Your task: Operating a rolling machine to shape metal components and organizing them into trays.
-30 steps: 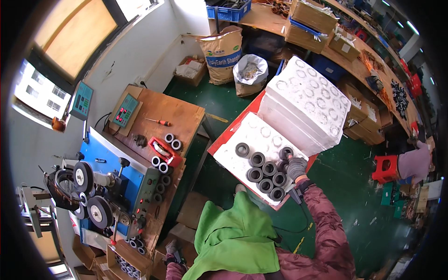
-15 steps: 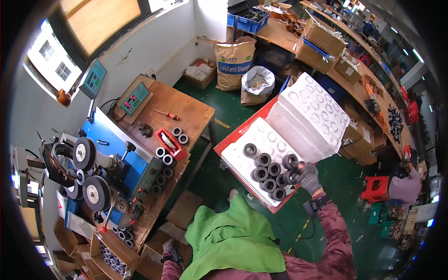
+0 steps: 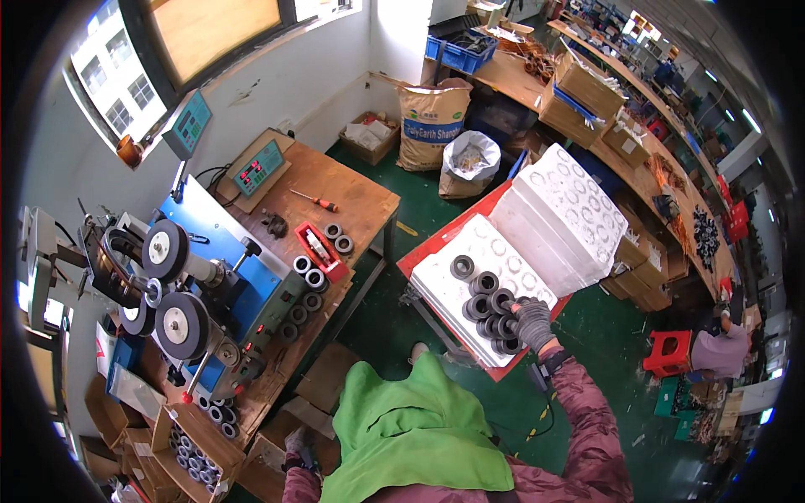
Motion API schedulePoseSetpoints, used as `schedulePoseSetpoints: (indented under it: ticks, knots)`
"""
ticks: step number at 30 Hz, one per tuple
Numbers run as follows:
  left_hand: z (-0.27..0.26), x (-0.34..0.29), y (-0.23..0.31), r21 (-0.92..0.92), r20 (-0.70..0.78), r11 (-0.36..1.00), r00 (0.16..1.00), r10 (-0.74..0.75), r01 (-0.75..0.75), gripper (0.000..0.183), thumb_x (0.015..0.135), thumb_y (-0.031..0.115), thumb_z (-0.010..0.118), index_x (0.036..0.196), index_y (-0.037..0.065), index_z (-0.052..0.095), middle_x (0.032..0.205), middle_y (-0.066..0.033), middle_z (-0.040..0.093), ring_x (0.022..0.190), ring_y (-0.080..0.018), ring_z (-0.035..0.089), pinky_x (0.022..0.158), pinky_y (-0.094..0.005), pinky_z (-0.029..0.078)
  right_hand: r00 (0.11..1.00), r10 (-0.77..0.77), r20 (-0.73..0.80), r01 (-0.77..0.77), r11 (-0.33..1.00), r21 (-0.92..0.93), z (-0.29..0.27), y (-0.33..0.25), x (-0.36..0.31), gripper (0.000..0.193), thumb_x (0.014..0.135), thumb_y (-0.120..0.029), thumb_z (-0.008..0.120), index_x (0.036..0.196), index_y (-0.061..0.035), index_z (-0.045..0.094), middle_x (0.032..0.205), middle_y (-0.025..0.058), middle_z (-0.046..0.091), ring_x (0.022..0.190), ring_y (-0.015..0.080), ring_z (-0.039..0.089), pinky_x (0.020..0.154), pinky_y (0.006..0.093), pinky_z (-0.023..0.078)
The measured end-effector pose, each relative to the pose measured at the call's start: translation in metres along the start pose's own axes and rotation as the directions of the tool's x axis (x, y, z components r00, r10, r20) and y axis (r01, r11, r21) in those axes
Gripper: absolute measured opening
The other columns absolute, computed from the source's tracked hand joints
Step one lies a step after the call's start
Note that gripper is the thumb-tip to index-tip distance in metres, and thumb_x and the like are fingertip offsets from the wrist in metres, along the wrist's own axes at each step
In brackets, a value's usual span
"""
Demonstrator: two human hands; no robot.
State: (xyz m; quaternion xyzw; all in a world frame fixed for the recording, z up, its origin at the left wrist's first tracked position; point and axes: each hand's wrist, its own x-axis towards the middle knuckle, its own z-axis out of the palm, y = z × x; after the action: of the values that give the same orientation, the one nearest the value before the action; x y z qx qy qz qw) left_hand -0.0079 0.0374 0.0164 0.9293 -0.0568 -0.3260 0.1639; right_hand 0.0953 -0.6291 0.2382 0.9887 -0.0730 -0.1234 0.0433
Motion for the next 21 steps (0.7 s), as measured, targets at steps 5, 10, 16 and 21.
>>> schedulePoseSetpoints:
  ticks: [5, 10, 16, 21]
  knots:
    - [0.054, -0.002, -0.067, -0.759, -0.078, 0.631, 0.938, -0.339, 0.164, 0.020, 0.078, 0.021, 0.058, 0.089, 0.005, 0.059, 0.088, -0.0147, 0.063, 0.079, -0.0281, 0.062, 0.069, -0.0375, 0.050, 0.968, 0.229, 0.103, -0.237, 0.969, 0.074, -0.002, -0.021, 0.006, 0.047, 0.068, -0.040, 0.065, 0.108, -0.0168, 0.059, 0.092, 0.0087, 0.062, 0.091, 0.0276, 0.057, 0.081, 0.0429, 0.042]
    - [0.063, 0.012, -0.063, -0.902, 0.255, 0.182, 0.822, -0.510, 0.392, 0.019, 0.083, 0.021, 0.053, 0.078, 0.003, 0.058, 0.074, -0.0115, 0.060, 0.062, -0.0245, 0.060, 0.058, -0.0378, 0.051, 0.929, 0.346, 0.134, -0.361, 0.926, 0.113, -0.004, -0.029, 0.005, 0.046, 0.070, -0.040, 0.064, 0.108, -0.0140, 0.059, 0.091, 0.0114, 0.064, 0.088, 0.0288, 0.060, 0.078, 0.0413, 0.045]
    - [0.046, 0.026, -0.053, -0.931, 0.175, 0.199, 0.853, -0.491, 0.306, 0.019, 0.084, 0.020, 0.050, 0.076, 0.004, 0.058, 0.071, -0.0084, 0.059, 0.062, -0.0223, 0.059, 0.056, -0.0372, 0.050, 0.895, 0.423, 0.141, -0.438, 0.892, 0.108, 0.002, -0.024, 0.001, 0.046, 0.070, -0.040, 0.063, 0.108, -0.0131, 0.059, 0.088, 0.0116, 0.065, 0.084, 0.0287, 0.062, 0.077, 0.0408, 0.046]
    - [0.066, 0.037, -0.081, -0.386, -0.252, 0.921, 0.955, -0.156, 0.048, 0.014, 0.083, 0.017, 0.050, 0.077, 0.006, 0.057, 0.074, -0.0064, 0.058, 0.064, -0.0222, 0.059, 0.055, -0.0370, 0.048, 0.906, 0.395, 0.151, -0.412, 0.905, 0.105, 0.001, -0.024, 0.005, 0.047, 0.070, -0.042, 0.062, 0.109, -0.0145, 0.058, 0.087, 0.0109, 0.066, 0.085, 0.0271, 0.062, 0.076, 0.0398, 0.046]
